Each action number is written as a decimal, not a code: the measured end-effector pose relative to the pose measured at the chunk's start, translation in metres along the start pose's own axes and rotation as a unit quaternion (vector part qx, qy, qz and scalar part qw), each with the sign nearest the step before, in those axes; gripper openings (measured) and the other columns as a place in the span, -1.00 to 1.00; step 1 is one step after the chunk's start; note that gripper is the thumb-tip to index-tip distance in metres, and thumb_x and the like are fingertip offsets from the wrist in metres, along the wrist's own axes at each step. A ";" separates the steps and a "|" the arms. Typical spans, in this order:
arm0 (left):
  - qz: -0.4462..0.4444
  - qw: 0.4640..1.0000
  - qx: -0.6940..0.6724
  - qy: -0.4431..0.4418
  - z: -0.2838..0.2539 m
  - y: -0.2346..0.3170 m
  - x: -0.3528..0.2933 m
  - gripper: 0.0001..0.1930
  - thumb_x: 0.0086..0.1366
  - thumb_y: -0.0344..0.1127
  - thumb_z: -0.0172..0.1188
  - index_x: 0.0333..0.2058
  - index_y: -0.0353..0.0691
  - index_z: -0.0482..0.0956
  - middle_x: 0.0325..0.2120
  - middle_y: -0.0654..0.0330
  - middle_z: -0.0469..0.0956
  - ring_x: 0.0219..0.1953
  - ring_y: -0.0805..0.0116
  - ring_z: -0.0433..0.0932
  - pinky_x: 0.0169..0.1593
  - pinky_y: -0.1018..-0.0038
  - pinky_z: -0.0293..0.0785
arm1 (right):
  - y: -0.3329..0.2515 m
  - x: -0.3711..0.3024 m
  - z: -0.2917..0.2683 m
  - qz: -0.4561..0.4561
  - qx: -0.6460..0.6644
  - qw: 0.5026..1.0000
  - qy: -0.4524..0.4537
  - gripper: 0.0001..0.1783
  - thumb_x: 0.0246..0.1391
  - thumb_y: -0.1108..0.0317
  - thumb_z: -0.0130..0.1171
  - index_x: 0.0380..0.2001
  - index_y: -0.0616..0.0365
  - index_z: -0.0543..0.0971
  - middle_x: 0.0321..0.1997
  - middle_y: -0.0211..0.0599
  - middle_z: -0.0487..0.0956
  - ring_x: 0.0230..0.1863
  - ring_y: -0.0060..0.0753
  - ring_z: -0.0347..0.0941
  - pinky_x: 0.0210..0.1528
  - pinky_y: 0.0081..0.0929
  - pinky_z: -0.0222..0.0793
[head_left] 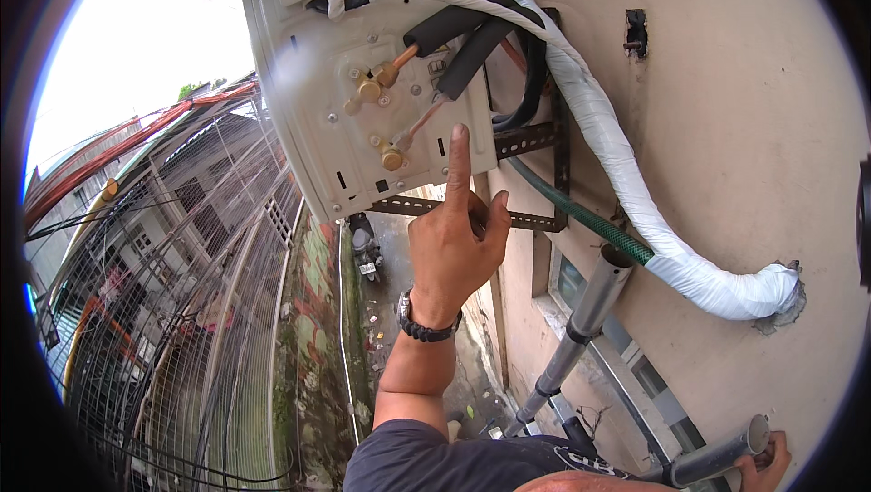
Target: The person wraps white tape around a pipe assembly and connects a black electrical wire to the outdoor air conditioning unit by hand.
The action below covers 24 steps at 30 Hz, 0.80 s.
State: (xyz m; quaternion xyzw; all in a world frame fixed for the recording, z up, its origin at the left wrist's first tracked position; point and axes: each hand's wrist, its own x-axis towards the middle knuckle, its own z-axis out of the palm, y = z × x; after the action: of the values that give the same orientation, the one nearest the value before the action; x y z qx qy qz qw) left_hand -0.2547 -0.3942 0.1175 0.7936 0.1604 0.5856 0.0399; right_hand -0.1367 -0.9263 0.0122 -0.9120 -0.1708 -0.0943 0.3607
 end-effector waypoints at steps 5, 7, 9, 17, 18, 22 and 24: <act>-0.059 0.997 0.044 0.018 -0.007 -0.001 0.011 -0.11 0.32 -0.20 0.30 0.52 -0.11 0.01 -0.69 0.23 0.58 -0.63 0.14 0.62 -0.50 0.30 0.50 | -0.002 0.000 0.001 0.016 0.010 1.000 -0.004 -0.50 -0.16 0.30 0.61 -0.16 0.27 0.63 -0.47 -0.13 0.70 -0.45 -0.36 0.65 -0.33 -0.38 0.57; 0.044 0.986 -0.007 -0.158 -0.016 0.005 0.008 -0.22 0.29 -0.31 0.35 0.43 -0.23 0.21 -0.67 0.21 0.58 -0.63 0.19 0.57 -0.47 0.35 0.47 | -0.002 -0.001 0.001 0.011 0.019 1.000 -0.001 -0.49 -0.14 0.32 0.59 -0.13 0.28 0.62 -0.44 -0.12 0.70 -0.43 -0.35 0.65 -0.30 -0.38 0.57; 0.118 0.927 -0.135 -0.328 -0.024 0.005 -0.004 -0.38 0.27 -0.36 0.40 0.28 -0.29 0.45 -0.64 0.22 0.57 -0.63 0.23 0.52 -0.46 0.37 0.43 | 0.001 -0.003 0.003 -0.004 0.037 0.999 0.002 -0.48 -0.12 0.35 0.57 -0.09 0.30 0.61 -0.41 -0.11 0.71 -0.41 -0.35 0.66 -0.27 -0.39 0.57; 0.289 0.369 -0.734 -0.491 -0.023 0.048 -0.096 -0.83 0.41 -0.30 0.31 -0.23 -0.31 0.65 -0.59 0.18 0.44 -0.63 0.13 0.41 -0.56 0.21 0.24 | 0.007 -0.001 -0.004 -0.059 0.042 0.996 -0.050 -0.45 -0.07 0.46 0.49 0.02 0.34 0.56 -0.32 -0.10 0.73 -0.29 -0.35 0.69 -0.19 -0.41 0.57; 0.293 0.369 -0.723 -0.506 -0.024 0.051 -0.097 -0.82 0.37 -0.27 0.35 -0.26 -0.27 0.66 -0.57 0.18 0.45 -0.58 0.12 0.44 -0.52 0.21 0.27 | 0.016 0.000 -0.004 -0.125 0.091 0.986 -0.053 -0.45 -0.07 0.48 0.49 0.03 0.35 0.56 -0.31 -0.10 0.73 -0.28 -0.34 0.69 -0.18 -0.41 0.57; 0.349 0.487 -0.644 -0.476 -0.041 0.064 -0.080 -0.81 0.34 -0.26 0.38 -0.33 -0.28 0.66 -0.51 0.17 0.49 -0.50 0.16 0.49 -0.46 0.30 0.36 | 0.047 0.000 0.006 -0.187 0.169 0.967 -0.047 -0.37 0.02 0.30 0.43 0.12 0.39 0.48 -0.17 -0.08 0.66 -0.20 -0.31 0.64 -0.11 -0.39 0.53; 0.357 0.637 -0.579 -0.363 -0.059 0.075 -0.065 -0.80 0.34 -0.30 0.38 -0.36 -0.33 0.65 -0.52 0.16 0.50 -0.53 0.19 0.49 -0.50 0.36 0.34 | 0.056 -0.002 0.012 -0.118 0.151 0.981 -0.042 -0.25 0.12 0.09 0.38 0.20 0.42 0.42 -0.05 -0.06 0.59 -0.13 -0.30 0.58 -0.05 -0.37 0.48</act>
State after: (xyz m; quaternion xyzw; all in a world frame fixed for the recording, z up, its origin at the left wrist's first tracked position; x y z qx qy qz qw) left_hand -0.3113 -0.4924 0.0950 0.7522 -0.5346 0.1919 0.3341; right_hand -0.1169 -0.9568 -0.0319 -0.8239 -0.3043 -0.0706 0.4728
